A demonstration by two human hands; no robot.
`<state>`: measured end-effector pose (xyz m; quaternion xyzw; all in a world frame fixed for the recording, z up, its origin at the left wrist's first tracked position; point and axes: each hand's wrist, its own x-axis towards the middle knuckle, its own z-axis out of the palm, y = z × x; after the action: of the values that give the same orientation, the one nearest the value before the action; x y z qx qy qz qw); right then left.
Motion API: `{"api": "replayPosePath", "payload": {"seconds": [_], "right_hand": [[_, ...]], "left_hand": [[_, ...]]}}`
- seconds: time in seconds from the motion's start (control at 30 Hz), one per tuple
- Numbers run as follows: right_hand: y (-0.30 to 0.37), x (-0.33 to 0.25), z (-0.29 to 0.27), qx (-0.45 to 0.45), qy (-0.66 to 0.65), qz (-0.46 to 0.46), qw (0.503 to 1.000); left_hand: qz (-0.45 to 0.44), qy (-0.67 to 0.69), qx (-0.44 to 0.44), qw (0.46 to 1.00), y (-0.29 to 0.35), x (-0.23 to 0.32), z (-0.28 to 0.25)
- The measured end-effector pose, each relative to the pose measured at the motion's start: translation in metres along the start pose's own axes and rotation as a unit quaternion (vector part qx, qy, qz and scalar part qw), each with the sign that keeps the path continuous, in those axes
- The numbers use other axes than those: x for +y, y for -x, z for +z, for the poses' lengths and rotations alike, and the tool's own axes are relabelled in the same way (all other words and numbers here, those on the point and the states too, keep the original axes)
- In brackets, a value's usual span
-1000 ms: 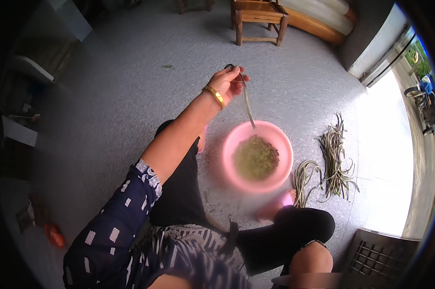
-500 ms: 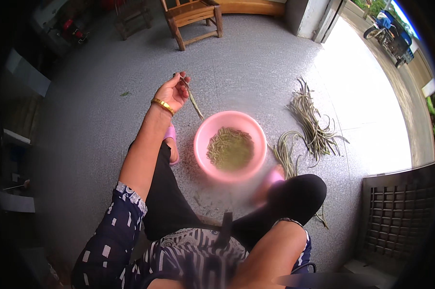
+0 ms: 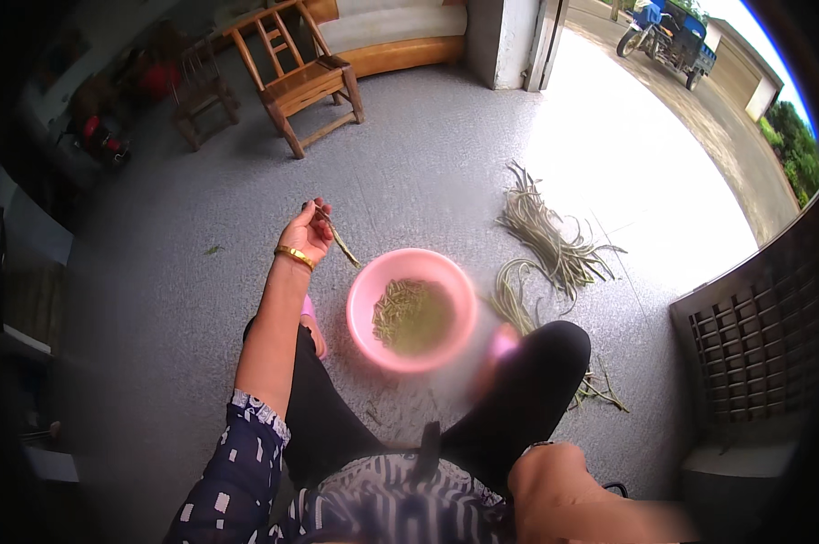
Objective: The person is sitting on the floor, shelling yardlong beans into a pink plastic bowl.
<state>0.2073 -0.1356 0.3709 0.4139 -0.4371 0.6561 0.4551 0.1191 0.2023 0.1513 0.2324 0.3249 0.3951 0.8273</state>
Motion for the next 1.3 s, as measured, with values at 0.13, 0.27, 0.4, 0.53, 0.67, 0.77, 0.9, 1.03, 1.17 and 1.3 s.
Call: {"api": "replayPosePath", "payload": {"seconds": [0.13,0.27,0.4,0.53,0.67,0.77,0.9,1.03,1.17,1.3], "right_hand": [[0.057,-0.021,-0.059,-0.124,0.256,0.273,0.919],[0.102,-0.034,-0.150,0.723,0.307,0.224,0.577],[0.158,-0.051,-0.200,0.694,0.359,0.319,0.536],[0.169,-0.038,-0.217,0.665,0.286,0.361,0.588],[0.156,-0.030,-0.216,0.663,0.244,0.335,0.623],[0.157,-0.028,-0.217,0.705,0.211,0.291,0.612],[0.162,-0.025,-0.217,0.746,0.157,0.246,0.599],[0.168,-0.027,-0.211,0.714,0.196,0.265,0.617],[0.161,-0.021,-0.208,0.655,0.406,0.353,0.531],[0.170,-0.011,-0.216,0.484,0.690,0.372,0.390]], "left_hand": [[0.026,-0.052,-0.030,0.998,0.006,0.000,0.003],[0.034,-0.081,-0.041,0.995,0.013,0.001,0.006],[0.040,-0.086,-0.036,0.995,0.010,-0.003,0.015],[0.038,-0.083,-0.039,0.995,0.008,-0.003,0.017],[0.051,-0.074,-0.039,0.995,0.009,-0.002,0.017],[0.055,-0.074,-0.046,0.995,0.008,-0.004,0.015],[0.043,-0.063,-0.039,0.996,0.007,-0.008,0.011],[0.034,-0.066,-0.016,0.997,0.011,-0.010,0.011],[0.036,-0.052,-0.005,0.998,0.005,-0.013,0.001],[0.023,-0.009,0.064,0.998,-0.001,-0.016,-0.004]]}}
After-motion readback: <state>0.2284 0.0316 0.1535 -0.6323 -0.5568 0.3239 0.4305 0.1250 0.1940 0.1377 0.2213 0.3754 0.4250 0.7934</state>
